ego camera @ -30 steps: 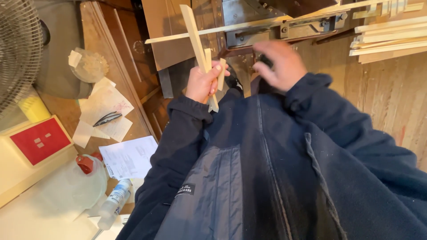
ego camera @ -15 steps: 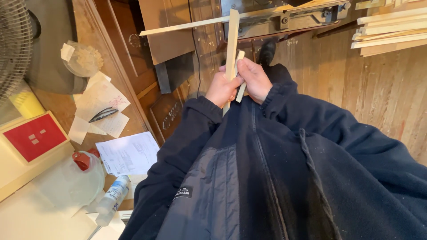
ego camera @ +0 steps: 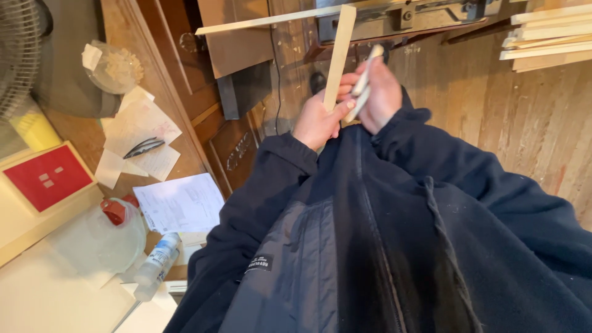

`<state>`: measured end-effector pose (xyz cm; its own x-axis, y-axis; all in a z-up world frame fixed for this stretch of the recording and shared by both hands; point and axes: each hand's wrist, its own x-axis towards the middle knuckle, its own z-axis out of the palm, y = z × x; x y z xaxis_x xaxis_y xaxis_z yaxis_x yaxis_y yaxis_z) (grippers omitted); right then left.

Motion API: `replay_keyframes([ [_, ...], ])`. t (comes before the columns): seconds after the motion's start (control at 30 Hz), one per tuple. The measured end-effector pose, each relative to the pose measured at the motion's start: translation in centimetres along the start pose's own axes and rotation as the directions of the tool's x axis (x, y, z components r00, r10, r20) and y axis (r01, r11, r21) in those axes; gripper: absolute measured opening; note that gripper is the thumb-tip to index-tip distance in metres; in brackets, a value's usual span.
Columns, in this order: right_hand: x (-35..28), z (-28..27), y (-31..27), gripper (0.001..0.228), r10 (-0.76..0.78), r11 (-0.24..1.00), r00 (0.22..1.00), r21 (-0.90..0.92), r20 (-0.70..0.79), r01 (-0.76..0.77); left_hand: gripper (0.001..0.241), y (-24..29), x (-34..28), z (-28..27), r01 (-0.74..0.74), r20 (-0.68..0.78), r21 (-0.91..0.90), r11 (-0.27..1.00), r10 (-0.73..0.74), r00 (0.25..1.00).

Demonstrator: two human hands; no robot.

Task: Cutting wooden frame mouldings using a manual miter chopper.

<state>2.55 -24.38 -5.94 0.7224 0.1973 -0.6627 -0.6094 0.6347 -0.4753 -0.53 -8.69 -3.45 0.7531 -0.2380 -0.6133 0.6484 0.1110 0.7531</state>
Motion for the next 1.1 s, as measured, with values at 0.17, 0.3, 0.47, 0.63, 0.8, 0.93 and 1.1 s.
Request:
replay_keyframes([
  [0.17,0.5,-5.6,0.1,0.037,-0.066,0.998,0.992,-0.001,0.106,0.067,0.028,-0.3,0.4,-5.2,-0.465,-0.099,0.353,0.812,0.527,0.844],
  [0.3,-0.8,-5.9,-0.2,0.035,0.142,0.901,0.988,-0.422,0.061,-0.103,0.016,5.6,0.0,-9.0,-0.285,-0.08,0.837,0.467,0.62,0.78],
  [0.47,-1.0,-5.7,0.7,0.036,0.218,0.709,0.97,-0.7,0.107,-0.083,0.023,7.8,4.3,-12.3,-0.357,0.221,0.933,0.042,0.717,0.661],
  [0.63,-1.9,-2.4,-1.0,0.041,0.064,-0.099,0.985,-0.982,0.158,0.163,0.036,6.9,9.4,-13.2,-0.465,0.412,0.874,-0.144,0.726,0.55],
  [0.8,-1.1,2.9,-5.7,0.012,-0.169,-0.453,0.763,-0.737,0.624,0.502,0.032,5.0,11.2,-13.7,-0.416,0.388,0.9,-0.126,0.667,0.636],
  [0.93,2.6,4.4,-6.8,0.046,-0.249,-0.548,0.655,-0.661,0.714,0.513,0.029,3.8,11.8,-13.9,-0.399,0.389,0.903,-0.158,0.695,0.605],
  [1.1,5.0,3.5,-7.1,0.054,-0.165,-0.695,0.716,-0.595,0.678,0.403,0.026,3.7,11.8,-13.7,-0.384,0.353,0.913,-0.137,0.736,0.578],
])
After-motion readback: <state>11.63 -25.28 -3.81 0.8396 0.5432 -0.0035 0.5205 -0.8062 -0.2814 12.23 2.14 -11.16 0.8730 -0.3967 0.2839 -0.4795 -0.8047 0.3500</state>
